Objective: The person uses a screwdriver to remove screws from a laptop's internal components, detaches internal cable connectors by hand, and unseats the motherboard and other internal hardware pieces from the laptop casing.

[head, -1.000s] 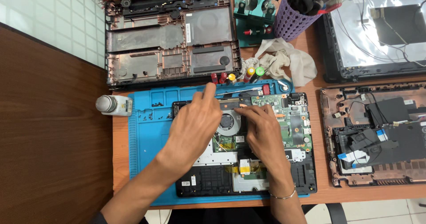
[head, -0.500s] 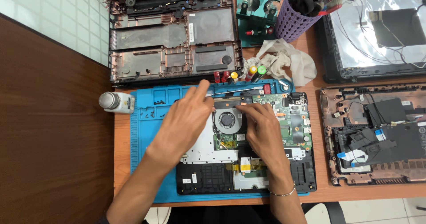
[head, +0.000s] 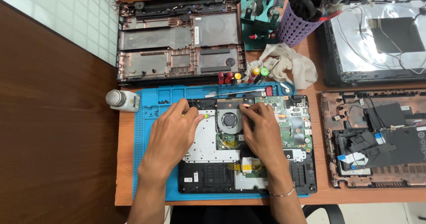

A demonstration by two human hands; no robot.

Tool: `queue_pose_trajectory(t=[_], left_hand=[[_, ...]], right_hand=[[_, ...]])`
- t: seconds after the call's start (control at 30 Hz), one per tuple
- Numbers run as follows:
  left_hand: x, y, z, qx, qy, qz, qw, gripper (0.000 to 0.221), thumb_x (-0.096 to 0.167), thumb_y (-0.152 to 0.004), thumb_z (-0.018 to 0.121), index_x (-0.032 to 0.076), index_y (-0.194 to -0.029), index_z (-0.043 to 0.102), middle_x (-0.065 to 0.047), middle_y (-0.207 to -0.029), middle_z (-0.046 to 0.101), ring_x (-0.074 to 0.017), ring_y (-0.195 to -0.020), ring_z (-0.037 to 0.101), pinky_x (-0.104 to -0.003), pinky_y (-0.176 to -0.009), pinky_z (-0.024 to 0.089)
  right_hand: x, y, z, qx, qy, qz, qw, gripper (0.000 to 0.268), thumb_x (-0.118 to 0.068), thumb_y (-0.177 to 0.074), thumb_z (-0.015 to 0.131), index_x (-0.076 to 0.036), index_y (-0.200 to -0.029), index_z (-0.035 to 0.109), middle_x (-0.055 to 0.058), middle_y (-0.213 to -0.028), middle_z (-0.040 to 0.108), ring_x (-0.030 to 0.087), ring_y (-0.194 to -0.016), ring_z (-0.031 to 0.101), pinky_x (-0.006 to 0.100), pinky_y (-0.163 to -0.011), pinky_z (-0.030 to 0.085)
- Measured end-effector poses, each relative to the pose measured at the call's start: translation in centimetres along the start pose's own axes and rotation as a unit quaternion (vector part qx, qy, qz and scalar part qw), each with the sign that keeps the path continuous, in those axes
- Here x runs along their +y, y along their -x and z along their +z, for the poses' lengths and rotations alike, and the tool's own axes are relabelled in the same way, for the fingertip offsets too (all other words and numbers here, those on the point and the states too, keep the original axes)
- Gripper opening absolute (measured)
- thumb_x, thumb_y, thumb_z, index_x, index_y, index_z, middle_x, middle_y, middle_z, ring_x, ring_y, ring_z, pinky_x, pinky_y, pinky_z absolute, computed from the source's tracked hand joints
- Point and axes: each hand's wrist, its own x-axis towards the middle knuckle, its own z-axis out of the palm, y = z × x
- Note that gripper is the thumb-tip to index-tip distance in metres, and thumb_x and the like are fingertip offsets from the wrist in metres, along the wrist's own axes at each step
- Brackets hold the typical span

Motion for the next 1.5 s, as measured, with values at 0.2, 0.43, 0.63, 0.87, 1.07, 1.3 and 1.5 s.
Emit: queue_pose_trajectory(t=[0.2,0.43,0.63,0.87,1.07,1.3,1.5], left_hand=[[-0.1,0.5,-0.1,0.015,0.007,0.0,1.0,0.022,0.021,-0.095,0.067,0.001,-0.086,0.07,-0.012,-0.087,0.062,-0.0312,-0.084,0.066,-0.047,-0.07,0.053],[-0.3,0.4,0.0,0.021,0.005,0.007,1.0,0.022,0.022,-0.096,0.065,0.003,-0.085,0.069,-0.011,-0.085,0.063,-0.0305,-0.083,0.066,-0.046,-0.072,0.053],[-0.6,0.0,0.5,0.025,0.01,0.014,1.0,0.023,0.023,-0.097,0.063,0.004,-0.087,0.069,-0.01,-0.086,0.065,-0.0295,-0.083,0.066,-0.045,-0.073,0.053],[-0.8,-0.3,0.6,0.019,0.013,0.004,1.0,0.025,0.023,-0.098,0.063,0.004,-0.082,0.066,-0.009,-0.081,0.065,-0.0287,-0.079,0.065,-0.044,-0.073,0.052],[-1.1,-0.6,0.9,0.02,0.005,0.009,1.0,0.024,0.023,-0.097,0.063,0.004,-0.083,0.067,-0.01,-0.081,0.065,-0.0292,-0.079,0.065,-0.044,-0.073,0.051],[-0.6,-1.2,0.5,0.023,0.027,0.013,0.999,0.017,0.019,-0.098,0.062,0.004,-0.09,0.067,-0.011,-0.086,0.065,-0.0314,-0.082,0.067,-0.046,-0.073,0.052],[0.1,-2.0,-0.7,0.047,0.071,0.029,0.996,0.015,0.018,-0.095,0.067,0.003,-0.095,0.063,-0.01,-0.09,0.069,-0.0326,-0.082,0.069,-0.044,-0.069,0.054]], right_hand=[[-0.3,0.0,0.2,0.008,0.004,0.001,1.0,0.04,-0.008,-0.089,0.07,0.0,-0.127,0.069,0.016,-0.102,0.062,0.032,-0.094,0.058,0.043,-0.084,0.048],[0.0,-0.1,0.4,-0.012,0.039,0.016,0.999,0.038,-0.009,-0.093,0.065,-0.001,-0.131,0.066,0.016,-0.104,0.061,0.032,-0.096,0.057,0.044,-0.084,0.05],[0.3,0.0,0.3,-0.012,0.07,-0.024,0.997,0.042,0.001,-0.087,0.061,0.0,-0.128,0.067,0.017,-0.107,0.062,0.036,-0.098,0.056,0.045,-0.084,0.049],[0.1,0.0,0.2,-0.005,0.04,-0.01,0.999,0.039,0.004,-0.088,0.058,-0.001,-0.125,0.069,0.016,-0.107,0.063,0.033,-0.097,0.057,0.044,-0.085,0.049],[-0.2,-0.1,-0.1,-0.027,0.054,-0.005,0.998,0.041,0.004,-0.086,0.059,-0.002,-0.125,0.07,0.015,-0.105,0.063,0.033,-0.095,0.058,0.043,-0.083,0.049],[-0.5,-0.3,-0.3,0.014,-0.016,0.04,0.999,0.022,-0.005,-0.088,0.069,-0.005,-0.109,0.074,0.013,-0.098,0.064,0.03,-0.092,0.062,0.041,-0.077,0.052],[-0.3,-0.3,-0.3,0.001,-0.003,0.04,0.999,0.022,-0.007,-0.086,0.072,-0.007,-0.108,0.076,0.011,-0.098,0.065,0.029,-0.093,0.062,0.041,-0.079,0.052]])
